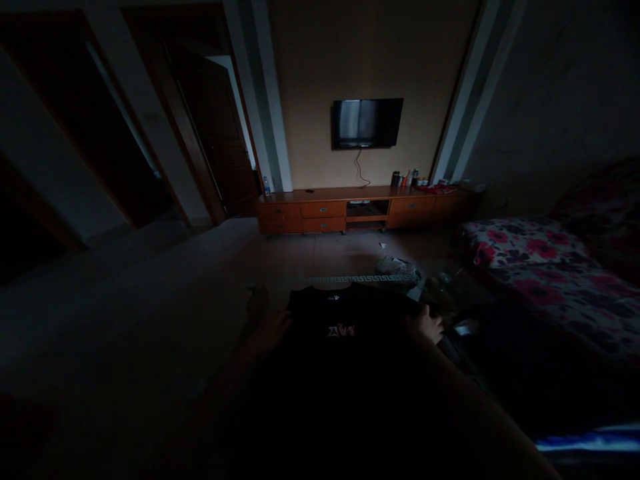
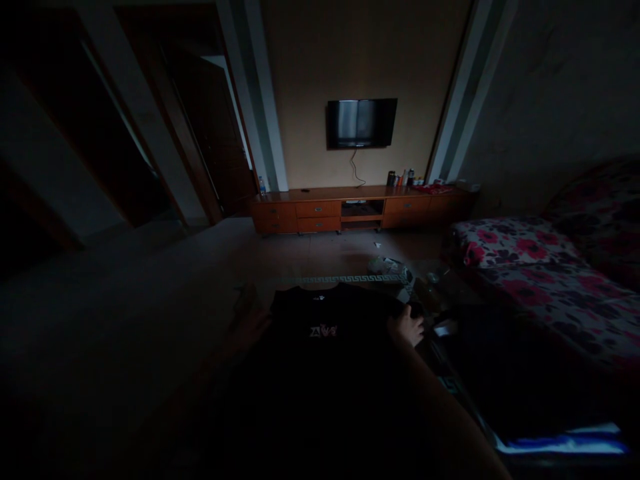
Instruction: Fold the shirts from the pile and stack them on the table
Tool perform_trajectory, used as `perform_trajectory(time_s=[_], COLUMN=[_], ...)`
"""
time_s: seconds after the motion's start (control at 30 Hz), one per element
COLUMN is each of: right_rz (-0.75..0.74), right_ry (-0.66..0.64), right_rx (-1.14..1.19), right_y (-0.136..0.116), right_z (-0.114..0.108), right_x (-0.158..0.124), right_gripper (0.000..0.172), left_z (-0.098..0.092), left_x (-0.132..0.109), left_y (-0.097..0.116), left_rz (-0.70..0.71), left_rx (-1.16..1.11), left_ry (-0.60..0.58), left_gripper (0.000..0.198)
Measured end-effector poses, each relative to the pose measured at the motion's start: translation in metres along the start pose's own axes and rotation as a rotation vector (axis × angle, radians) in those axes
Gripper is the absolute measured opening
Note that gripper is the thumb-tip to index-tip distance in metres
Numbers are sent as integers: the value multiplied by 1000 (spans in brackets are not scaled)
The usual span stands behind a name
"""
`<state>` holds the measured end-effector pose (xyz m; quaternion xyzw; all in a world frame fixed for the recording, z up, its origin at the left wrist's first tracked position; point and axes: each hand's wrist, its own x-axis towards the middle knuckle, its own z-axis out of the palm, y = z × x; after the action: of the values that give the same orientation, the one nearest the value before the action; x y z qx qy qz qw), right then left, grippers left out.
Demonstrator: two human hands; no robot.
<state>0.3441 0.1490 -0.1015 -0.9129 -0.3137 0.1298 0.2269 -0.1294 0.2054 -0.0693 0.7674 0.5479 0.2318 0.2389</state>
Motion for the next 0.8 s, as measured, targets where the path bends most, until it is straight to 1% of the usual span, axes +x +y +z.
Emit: perform_trajectory(time_s=[0.03, 0.07, 0.1, 0.17, 0.23, 0.33, 0.4, 0.5, 0.57, 0.67, 0.8], right_rz=[-8, -17, -16, 12, 38, 37, 24, 8, 9, -6, -78], right_ry=[-11, -18, -30, -71, -136, -218, -224, -188, -159, -149, -230], right_rx=[11, 17, 21, 15, -1, -10, 0, 33, 59, 90, 152], right_y=[2, 3, 5, 9, 14, 20, 21, 14, 7, -2, -8], right_z=[-2, -4, -6, -11, -16, -22, -24, -24, -24, -25, -30], right_x=[2, 5, 9, 17, 27, 37, 39, 39, 39, 43, 49], right_gripper=[63, 66, 69, 75, 70, 53, 45, 44, 48, 48, 29], left_z=[12, 24, 34, 50, 57, 57, 57, 61, 65, 66, 56], left_x=[-10, -20, -29, -43, -46, -36, -23, -8, -2, 6, 23], left_y=[-6, -13, -20, -32, -36, -28, -21, -19, -24, -33, -33], left_rz=[118, 190, 228, 247, 222, 151, 124, 206, 233, 143, 27], left_rx=[156, 308, 414, 527, 551, 575, 594, 599, 584, 572, 610], left_ry=[-53, -86, -118, -128, -115, -94, -40, 32, 34, 16, 24], left_gripper=[53, 58, 62, 69, 72, 74, 68, 62, 65, 69, 68])
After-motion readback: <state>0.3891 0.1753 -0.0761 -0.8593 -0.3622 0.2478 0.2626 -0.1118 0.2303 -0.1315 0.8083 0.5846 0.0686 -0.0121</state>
